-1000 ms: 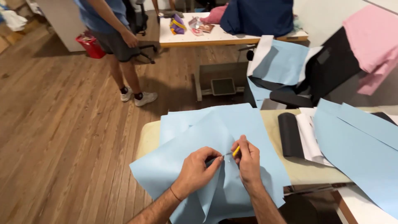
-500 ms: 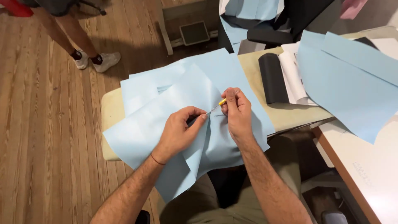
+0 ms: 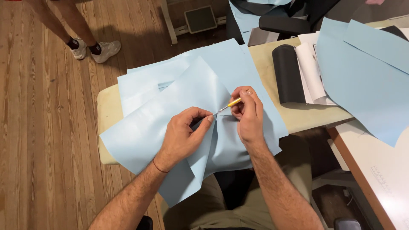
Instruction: Marking and preparing blue leather sheets for assembly using a small hand tool
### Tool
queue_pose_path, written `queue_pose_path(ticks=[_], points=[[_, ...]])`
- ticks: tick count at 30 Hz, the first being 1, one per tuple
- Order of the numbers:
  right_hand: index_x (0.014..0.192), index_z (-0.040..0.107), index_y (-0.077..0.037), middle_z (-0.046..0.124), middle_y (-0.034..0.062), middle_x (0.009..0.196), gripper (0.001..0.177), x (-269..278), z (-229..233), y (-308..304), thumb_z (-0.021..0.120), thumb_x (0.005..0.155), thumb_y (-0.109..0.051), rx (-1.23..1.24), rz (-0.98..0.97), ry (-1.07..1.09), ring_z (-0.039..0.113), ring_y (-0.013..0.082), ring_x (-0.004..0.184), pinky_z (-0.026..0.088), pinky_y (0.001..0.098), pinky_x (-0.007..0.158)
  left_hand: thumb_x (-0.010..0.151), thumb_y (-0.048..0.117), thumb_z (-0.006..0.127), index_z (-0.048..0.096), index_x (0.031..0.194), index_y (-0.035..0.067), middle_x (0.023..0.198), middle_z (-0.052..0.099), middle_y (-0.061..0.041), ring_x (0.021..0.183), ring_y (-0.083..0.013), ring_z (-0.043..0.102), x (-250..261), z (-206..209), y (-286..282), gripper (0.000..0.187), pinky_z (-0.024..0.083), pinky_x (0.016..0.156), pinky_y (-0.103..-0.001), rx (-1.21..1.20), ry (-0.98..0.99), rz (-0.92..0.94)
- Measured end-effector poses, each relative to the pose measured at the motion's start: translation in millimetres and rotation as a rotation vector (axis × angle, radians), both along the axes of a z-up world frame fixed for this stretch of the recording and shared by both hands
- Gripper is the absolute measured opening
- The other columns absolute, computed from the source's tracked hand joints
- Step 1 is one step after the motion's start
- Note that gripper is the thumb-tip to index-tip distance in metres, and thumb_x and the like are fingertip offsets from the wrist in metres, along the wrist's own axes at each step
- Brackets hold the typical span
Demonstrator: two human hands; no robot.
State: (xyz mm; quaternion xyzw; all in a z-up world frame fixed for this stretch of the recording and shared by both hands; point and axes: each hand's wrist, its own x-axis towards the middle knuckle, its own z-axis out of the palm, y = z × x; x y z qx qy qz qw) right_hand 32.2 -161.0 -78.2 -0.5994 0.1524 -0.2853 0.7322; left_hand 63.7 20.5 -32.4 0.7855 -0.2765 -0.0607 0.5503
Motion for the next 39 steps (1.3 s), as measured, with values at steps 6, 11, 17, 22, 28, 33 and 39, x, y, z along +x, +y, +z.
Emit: queue_pose_path(ticks=[6, 11, 17, 22, 28, 33, 39], points=[[0.095, 0.053, -0.006, 0.048, 0.0106, 0.067, 0.020, 3.0, 19.7, -5.1, 0.043, 0.105, -0.020, -0.062, 0.151, 0.091, 0.040, 0.0120, 0.061, 0.029, 0.0203, 0.048, 0.096, 0.023, 0.070, 0.077, 0.096, 0.013, 0.081, 0.076, -0.006, 0.082, -0.0252, 0.075, -0.2, -5.5, -0.8, 0.013, 0.060, 0.074, -0.037, -0.009, -0.046, 0.003], [0.094, 0.053, -0.008, 0.045, 0.0070, 0.064, 0.024, 15.5, 26.8, -14.8, 0.040, 0.110, -0.021, -0.095, 0.258, 0.136, 0.036, 0.0098, 0.059, 0.028, 0.0181, 0.045, 0.096, 0.024, 0.070, 0.077, 0.097, 0.015, 0.081, 0.075, -0.004, 0.081, -0.0240, 0.075, 1.7, -7.2, -1.4, 0.011, 0.059, 0.074, -0.035, -0.006, -0.080, 0.009], [0.096, 0.051, -0.010, 0.038, 0.0053, 0.061, 0.025, 19.1, 23.8, -15.1, 0.038, 0.113, -0.024, -0.089, 0.349, 0.135, 0.029, 0.0096, 0.054, 0.024, 0.0187, 0.042, 0.096, 0.024, 0.070, 0.075, 0.097, 0.016, 0.082, 0.075, -0.005, 0.083, -0.0271, 0.075, 1.5, -5.9, 1.5, 0.010, 0.059, 0.073, -0.037, -0.025, -0.115, 0.014], [0.095, 0.050, -0.011, 0.042, 0.0073, 0.063, 0.028, 16.7, 23.6, -14.6, 0.039, 0.115, -0.027, -0.107, 0.358, 0.141, 0.033, 0.0101, 0.058, 0.026, 0.0181, 0.045, 0.098, 0.024, 0.068, 0.075, 0.097, 0.016, 0.081, 0.073, -0.003, 0.079, -0.0245, 0.074, 0.4, -7.9, 1.2, 0.011, 0.058, 0.071, -0.035, -0.044, -0.123, 0.002], [0.096, 0.051, -0.011, 0.048, 0.0068, 0.062, 0.027, 19.1, 19.4, -13.9, 0.042, 0.115, -0.028, -0.121, 0.357, 0.143, 0.038, 0.0080, 0.057, 0.029, 0.0166, 0.045, 0.097, 0.025, 0.069, 0.075, 0.097, 0.018, 0.080, 0.073, -0.001, 0.078, -0.0228, 0.074, 1.9, -10.0, 0.6, 0.010, 0.058, 0.070, -0.034, -0.034, -0.143, 0.002], [0.096, 0.052, -0.013, 0.046, 0.0068, 0.059, 0.027, 18.4, 19.2, -14.7, 0.043, 0.114, -0.032, -0.088, 0.371, 0.175, 0.034, 0.0078, 0.053, 0.025, 0.0166, 0.044, 0.098, 0.024, 0.068, 0.075, 0.097, 0.016, 0.079, 0.072, -0.004, 0.077, -0.0245, 0.073, -1.1, -5.9, 2.3, 0.011, 0.058, 0.068, -0.035, -0.034, -0.148, -0.004], [0.096, 0.053, -0.014, 0.052, 0.0095, 0.058, 0.028, 19.2, 19.7, -14.3, 0.045, 0.113, -0.034, -0.117, 0.366, 0.204, 0.038, 0.0087, 0.052, 0.026, 0.0178, 0.045, 0.098, 0.025, 0.069, 0.075, 0.097, 0.017, 0.078, 0.071, -0.002, 0.077, -0.0228, 0.073, 1.1, -9.8, 1.1, 0.010, 0.057, 0.068, -0.033, -0.037, -0.167, -0.014]])
